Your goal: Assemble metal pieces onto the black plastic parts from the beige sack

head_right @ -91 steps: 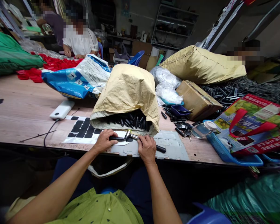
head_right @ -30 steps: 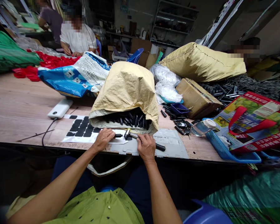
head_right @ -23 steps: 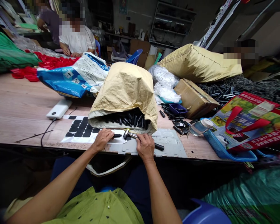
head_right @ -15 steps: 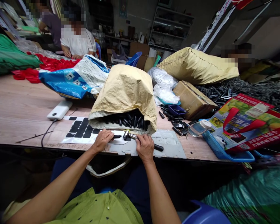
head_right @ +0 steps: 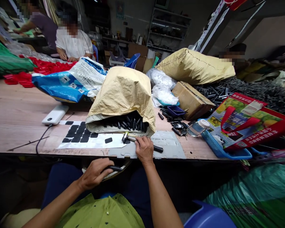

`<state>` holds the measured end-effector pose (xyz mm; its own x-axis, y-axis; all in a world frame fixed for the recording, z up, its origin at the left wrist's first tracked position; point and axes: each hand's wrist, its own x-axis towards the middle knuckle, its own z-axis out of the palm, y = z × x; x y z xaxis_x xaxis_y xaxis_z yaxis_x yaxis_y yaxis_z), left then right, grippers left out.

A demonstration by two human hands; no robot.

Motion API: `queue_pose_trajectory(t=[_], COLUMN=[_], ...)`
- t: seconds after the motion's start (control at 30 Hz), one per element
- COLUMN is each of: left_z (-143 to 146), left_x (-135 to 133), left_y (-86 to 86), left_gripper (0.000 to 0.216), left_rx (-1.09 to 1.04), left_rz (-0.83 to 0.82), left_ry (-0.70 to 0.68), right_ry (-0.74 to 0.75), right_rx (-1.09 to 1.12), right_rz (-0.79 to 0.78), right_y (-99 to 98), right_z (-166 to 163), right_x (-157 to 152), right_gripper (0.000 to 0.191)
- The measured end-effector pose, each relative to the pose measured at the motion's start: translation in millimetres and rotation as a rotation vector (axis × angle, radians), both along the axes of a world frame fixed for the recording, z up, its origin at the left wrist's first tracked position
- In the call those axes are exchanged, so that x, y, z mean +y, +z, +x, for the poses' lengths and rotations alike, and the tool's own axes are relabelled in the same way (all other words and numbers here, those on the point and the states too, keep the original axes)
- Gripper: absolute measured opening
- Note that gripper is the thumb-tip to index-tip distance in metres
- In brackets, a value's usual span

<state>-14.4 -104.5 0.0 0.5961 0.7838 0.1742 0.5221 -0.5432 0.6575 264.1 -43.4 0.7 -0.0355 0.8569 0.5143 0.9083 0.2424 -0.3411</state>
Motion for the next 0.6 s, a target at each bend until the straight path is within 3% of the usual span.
queue_pose_trajectory(t=[0.07,0.17,0.27,0.4,0.5,0.6], left_z=[-10,-25,-32,-23,-11,-3], left_x=[-12,-10,-3,1,23,70], left_y=[-17.1,-37.8,-38.5,-2.2,33.3,53.7], left_gripper=[0.032,0.034,0.027,0.021,0.026,0.029], left_rx=[0.186,0.563,0.73,0.503,0.259,0.148], left_rz=[-0.128,-0.351,-0.414,-0.393,-0.382,-0.206], left_ry=[0.12,0.416,0.494,0.324,0.237,0.441], right_ry=[-0.002,-0.001,-0.005,0.004,0.01,0.015], right_rx=[0.002,0.005,0.009,0.011,0.016,0.024], right_rz=[-0.005,-0.008,0.002,0.004,0.009,0.022], right_y=[0.2,0.4,0.4,0.4,0.1,-0.3], right_z=[0,-1,-1,-1,0,0], right_x=[0,0,0,0,0,1], right_gripper=[0.017,0.017,0.018,0.018,0.018,0.018])
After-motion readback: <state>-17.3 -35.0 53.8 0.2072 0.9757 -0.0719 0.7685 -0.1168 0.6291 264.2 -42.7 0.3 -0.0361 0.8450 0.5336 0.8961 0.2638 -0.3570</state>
